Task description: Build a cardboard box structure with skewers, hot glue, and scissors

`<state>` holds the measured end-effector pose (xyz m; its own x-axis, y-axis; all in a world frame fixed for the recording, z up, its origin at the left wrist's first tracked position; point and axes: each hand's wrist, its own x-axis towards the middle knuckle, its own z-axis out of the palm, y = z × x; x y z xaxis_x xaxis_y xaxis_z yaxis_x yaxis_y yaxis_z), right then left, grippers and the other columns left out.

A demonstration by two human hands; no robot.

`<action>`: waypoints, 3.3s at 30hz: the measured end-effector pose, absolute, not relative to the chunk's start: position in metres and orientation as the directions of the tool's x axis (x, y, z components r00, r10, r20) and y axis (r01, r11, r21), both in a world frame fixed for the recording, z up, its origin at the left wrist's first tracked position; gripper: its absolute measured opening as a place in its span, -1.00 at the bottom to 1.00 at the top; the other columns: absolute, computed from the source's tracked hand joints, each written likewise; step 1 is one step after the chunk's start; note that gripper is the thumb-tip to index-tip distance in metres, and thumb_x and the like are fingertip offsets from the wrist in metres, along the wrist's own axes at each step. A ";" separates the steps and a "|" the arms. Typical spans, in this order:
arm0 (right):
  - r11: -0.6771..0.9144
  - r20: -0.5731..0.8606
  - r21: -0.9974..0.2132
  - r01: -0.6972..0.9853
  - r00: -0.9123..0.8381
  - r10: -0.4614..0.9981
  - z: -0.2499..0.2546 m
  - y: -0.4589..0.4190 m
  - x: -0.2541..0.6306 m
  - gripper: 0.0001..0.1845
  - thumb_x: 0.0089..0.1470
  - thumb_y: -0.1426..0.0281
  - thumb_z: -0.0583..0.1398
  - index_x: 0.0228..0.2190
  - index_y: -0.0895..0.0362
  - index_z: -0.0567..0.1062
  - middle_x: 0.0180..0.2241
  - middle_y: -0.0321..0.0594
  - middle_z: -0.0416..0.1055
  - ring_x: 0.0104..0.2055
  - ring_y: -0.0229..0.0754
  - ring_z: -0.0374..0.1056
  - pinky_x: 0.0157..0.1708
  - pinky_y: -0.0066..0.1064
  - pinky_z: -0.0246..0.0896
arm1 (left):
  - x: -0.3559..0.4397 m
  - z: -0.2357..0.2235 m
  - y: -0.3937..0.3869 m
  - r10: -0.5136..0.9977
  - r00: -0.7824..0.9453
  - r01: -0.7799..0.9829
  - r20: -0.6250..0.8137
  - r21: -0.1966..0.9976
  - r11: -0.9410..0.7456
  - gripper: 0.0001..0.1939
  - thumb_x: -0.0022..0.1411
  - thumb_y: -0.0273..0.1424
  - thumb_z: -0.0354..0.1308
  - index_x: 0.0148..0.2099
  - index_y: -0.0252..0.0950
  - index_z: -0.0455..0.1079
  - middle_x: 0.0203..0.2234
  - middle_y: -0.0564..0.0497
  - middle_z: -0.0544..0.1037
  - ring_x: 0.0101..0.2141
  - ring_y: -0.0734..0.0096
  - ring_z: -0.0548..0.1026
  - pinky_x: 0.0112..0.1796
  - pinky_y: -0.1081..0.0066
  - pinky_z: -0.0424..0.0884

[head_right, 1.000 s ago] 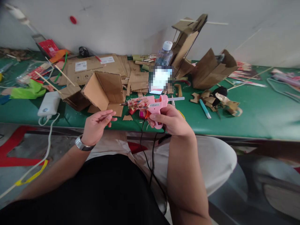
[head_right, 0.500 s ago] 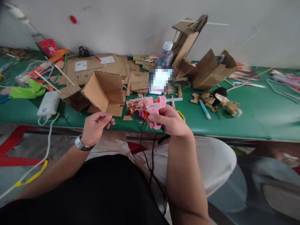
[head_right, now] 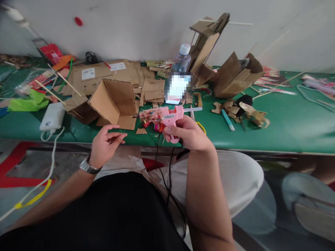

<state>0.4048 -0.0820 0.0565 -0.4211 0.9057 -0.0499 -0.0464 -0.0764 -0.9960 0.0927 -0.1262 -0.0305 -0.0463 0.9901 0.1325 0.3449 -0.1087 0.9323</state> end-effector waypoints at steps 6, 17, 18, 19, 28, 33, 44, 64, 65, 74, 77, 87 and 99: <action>-0.067 -0.043 -0.997 -0.043 -0.413 0.910 0.056 -0.082 0.404 -0.56 0.03 0.08 0.51 -0.46 0.16 0.54 -0.55 -0.25 0.45 -0.55 -0.27 0.28 -0.58 -0.40 0.13 | 0.052 -0.037 -0.136 0.939 -0.035 0.678 0.343 0.698 -0.230 -0.61 0.44 -0.22 0.28 0.24 -0.19 0.52 -0.13 -0.06 0.78 -0.26 0.27 0.76 -0.19 0.33 0.63; -0.065 -0.048 -0.998 -0.026 -0.428 0.903 0.059 -0.081 0.403 -0.58 0.04 0.11 0.50 -0.49 0.14 0.53 -0.57 -0.25 0.46 -0.58 -0.28 0.28 -0.61 -0.43 0.08 | 0.030 -0.021 -0.126 0.831 -0.011 0.810 0.556 0.492 -0.319 -0.73 0.33 -0.12 0.40 -0.32 -0.16 0.58 -0.46 0.01 0.63 -0.45 0.31 0.52 -0.35 0.30 0.41; -0.066 -0.049 -0.998 -0.025 -0.427 0.903 0.060 -0.081 0.403 -0.58 0.03 0.10 0.50 -0.50 0.14 0.53 -0.58 -0.24 0.46 -0.58 -0.28 0.28 -0.61 -0.43 0.07 | 0.031 -0.019 -0.126 0.828 -0.016 0.803 0.561 0.501 -0.324 -0.73 0.33 -0.12 0.40 -0.34 -0.17 0.57 -0.46 0.01 0.62 -0.44 0.31 0.52 -0.34 0.30 0.42; -0.066 -0.048 -0.997 -0.027 -0.425 0.904 0.060 -0.081 0.403 -0.58 0.03 0.10 0.50 -0.50 0.14 0.52 -0.58 -0.25 0.46 -0.58 -0.28 0.28 -0.61 -0.43 0.07 | 0.031 -0.018 -0.126 0.825 -0.020 0.793 0.564 0.512 -0.331 -0.73 0.33 -0.13 0.40 -0.34 -0.17 0.57 -0.44 0.00 0.62 -0.42 0.30 0.53 -0.33 0.30 0.43; -0.062 -0.044 -0.998 -0.028 -0.419 0.907 0.059 -0.082 0.404 -0.58 0.05 0.11 0.49 -0.50 0.14 0.52 -0.57 -0.26 0.44 -0.57 -0.28 0.28 -0.60 -0.41 0.11 | 0.018 -0.010 -0.129 0.719 -0.131 0.752 0.682 0.541 -0.376 -0.92 0.30 -0.30 0.44 -0.20 -0.16 0.65 -0.27 -0.05 0.73 -0.24 0.20 0.68 -0.16 0.21 0.60; -0.071 -0.057 -0.997 -0.016 -0.420 0.906 0.057 -0.081 0.403 -0.61 0.04 0.13 0.49 -0.48 0.14 0.52 -0.58 -0.27 0.44 -0.57 -0.28 0.29 -0.62 -0.43 0.10 | 0.029 -0.013 -0.131 0.775 -0.241 0.588 0.584 0.723 -0.362 -0.80 0.39 -0.30 0.36 0.02 -0.22 0.63 -0.15 -0.08 0.77 -0.28 0.30 0.73 -0.19 0.28 0.66; -0.084 -0.063 -0.996 -0.027 -0.439 0.896 0.055 -0.080 0.400 -0.65 0.08 0.18 0.45 -0.50 0.16 0.53 -0.58 -0.27 0.41 -0.56 -0.29 0.28 -0.61 -0.44 0.07 | 0.052 -0.014 -0.128 0.853 -0.123 0.511 0.508 0.769 -0.384 -0.90 0.31 -0.31 0.44 -0.21 -0.22 0.65 -0.33 0.01 0.74 -0.32 0.42 0.69 -0.25 0.44 0.59; -0.084 -0.068 -0.996 -0.021 -0.410 0.909 0.056 -0.082 0.406 -0.64 0.06 0.16 0.47 -0.48 0.15 0.54 -0.57 -0.28 0.41 -0.56 -0.27 0.28 -0.59 -0.40 0.08 | 0.112 -0.025 -0.102 0.960 0.005 0.189 0.279 0.943 -0.275 -0.68 0.44 -0.10 0.27 -0.20 -0.26 0.52 -0.45 0.03 0.58 -0.44 0.47 0.53 -0.39 0.48 0.45; -0.080 -0.063 -0.997 -0.022 -0.417 0.907 0.056 -0.082 0.406 -0.63 0.06 0.15 0.47 -0.49 0.15 0.54 -0.57 -0.27 0.41 -0.56 -0.27 0.28 -0.60 -0.41 0.08 | 0.112 -0.026 -0.102 0.964 0.012 0.181 0.265 0.948 -0.263 -0.65 0.47 -0.08 0.23 -0.24 -0.25 0.48 -0.48 0.05 0.53 -0.46 0.49 0.48 -0.41 0.48 0.40; -0.073 -0.049 -0.997 -0.038 -0.434 0.900 0.057 -0.082 0.407 -0.59 0.07 0.14 0.47 -0.53 0.15 0.51 -0.58 -0.25 0.44 -0.58 -0.29 0.29 -0.61 -0.42 0.07 | 0.119 -0.021 -0.100 0.975 0.031 0.214 0.218 0.952 -0.219 -0.61 0.37 -0.04 0.32 -0.34 -0.25 0.59 -0.53 0.02 0.54 -0.50 0.48 0.39 -0.46 0.45 0.30; -0.071 -0.041 -0.996 -0.055 -0.425 0.904 0.057 -0.082 0.407 -0.62 0.07 0.16 0.47 -0.51 0.15 0.53 -0.58 -0.27 0.42 -0.57 -0.29 0.29 -0.60 -0.42 0.08 | 0.121 -0.022 -0.099 0.983 0.017 0.164 0.185 0.969 -0.185 -0.72 0.30 -0.12 0.41 -0.25 -0.24 0.65 -0.48 0.00 0.60 -0.48 0.47 0.43 -0.46 0.47 0.36; -0.075 -0.033 -0.994 -0.082 -0.429 0.903 0.055 -0.082 0.407 -0.66 0.07 0.17 0.48 -0.44 0.17 0.58 -0.57 -0.27 0.44 -0.57 -0.30 0.28 -0.61 -0.44 0.08 | 0.127 -0.024 -0.097 0.996 -0.005 -0.060 0.086 0.995 -0.086 -0.77 0.22 -0.23 0.45 -0.27 -0.27 0.55 -0.47 0.03 0.55 -0.47 0.53 0.44 -0.45 0.54 0.40; -0.061 -0.023 -0.995 -0.074 -0.437 0.899 0.053 -0.082 0.408 -0.66 0.09 0.18 0.47 -0.44 0.17 0.56 -0.56 -0.27 0.44 -0.57 -0.30 0.28 -0.60 -0.44 0.10 | 0.123 -0.028 -0.098 0.996 0.010 -0.026 0.088 0.996 -0.087 -0.81 0.30 -0.23 0.38 -0.19 -0.25 0.63 -0.37 -0.03 0.64 -0.43 0.51 0.48 -0.40 0.49 0.44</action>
<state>0.4085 -0.0818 0.0533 -0.4365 0.8994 -0.0229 -0.0738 -0.0612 -0.9954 0.1233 -0.0981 -0.0281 0.0103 0.9961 0.0876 -0.0256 -0.0873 0.9959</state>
